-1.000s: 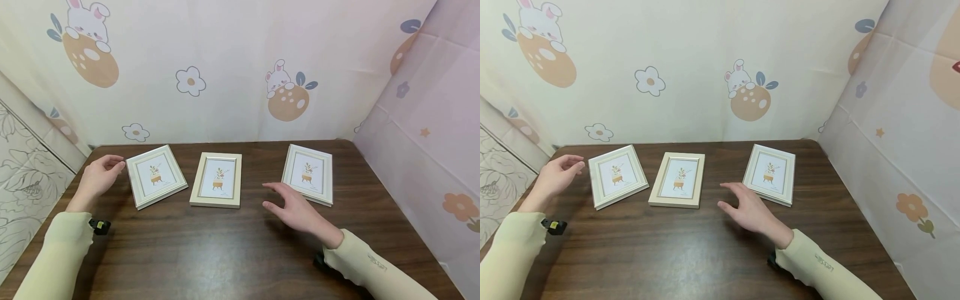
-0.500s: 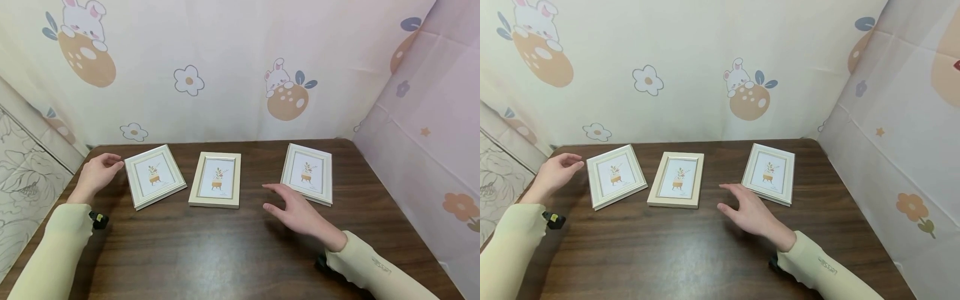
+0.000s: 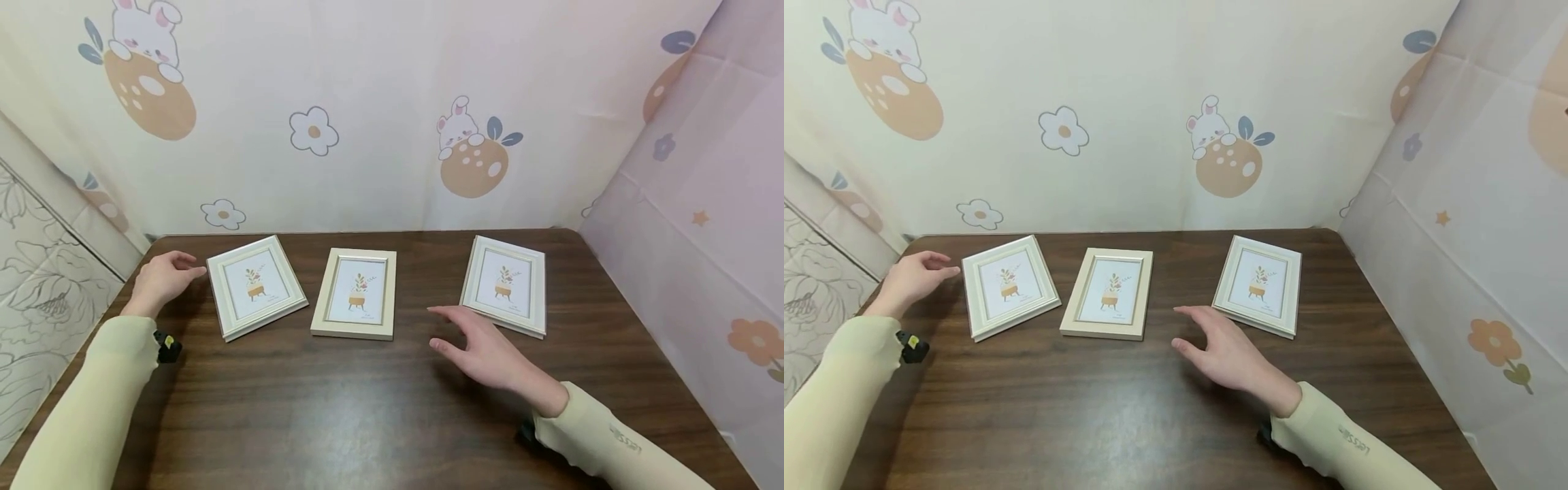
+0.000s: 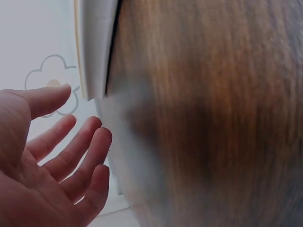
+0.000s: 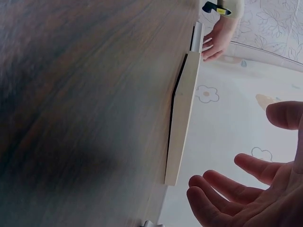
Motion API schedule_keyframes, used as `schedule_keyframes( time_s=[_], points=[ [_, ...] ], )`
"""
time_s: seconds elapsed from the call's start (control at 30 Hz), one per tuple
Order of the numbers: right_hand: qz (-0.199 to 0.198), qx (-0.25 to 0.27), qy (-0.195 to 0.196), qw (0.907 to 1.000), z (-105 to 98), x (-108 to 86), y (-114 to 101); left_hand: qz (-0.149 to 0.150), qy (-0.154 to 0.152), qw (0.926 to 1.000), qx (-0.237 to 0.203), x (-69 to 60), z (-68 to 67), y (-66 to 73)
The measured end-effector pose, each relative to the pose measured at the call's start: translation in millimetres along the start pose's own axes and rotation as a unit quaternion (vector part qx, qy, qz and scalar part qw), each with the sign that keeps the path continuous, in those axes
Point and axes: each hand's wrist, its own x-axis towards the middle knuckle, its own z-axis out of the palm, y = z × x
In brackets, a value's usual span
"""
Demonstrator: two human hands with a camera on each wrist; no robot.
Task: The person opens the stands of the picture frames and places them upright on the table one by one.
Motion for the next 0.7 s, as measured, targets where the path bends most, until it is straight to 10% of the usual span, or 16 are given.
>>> schedule_keyframes(
  time_s=[0.7],
  points=[
    [-0.004, 0.000, 0.004, 1.0000, 2.6, -0.5, -0.4, -0.048, -0.078, 0.9957, -0.006, 10.8, 3.0, 8.6]
  ],
)
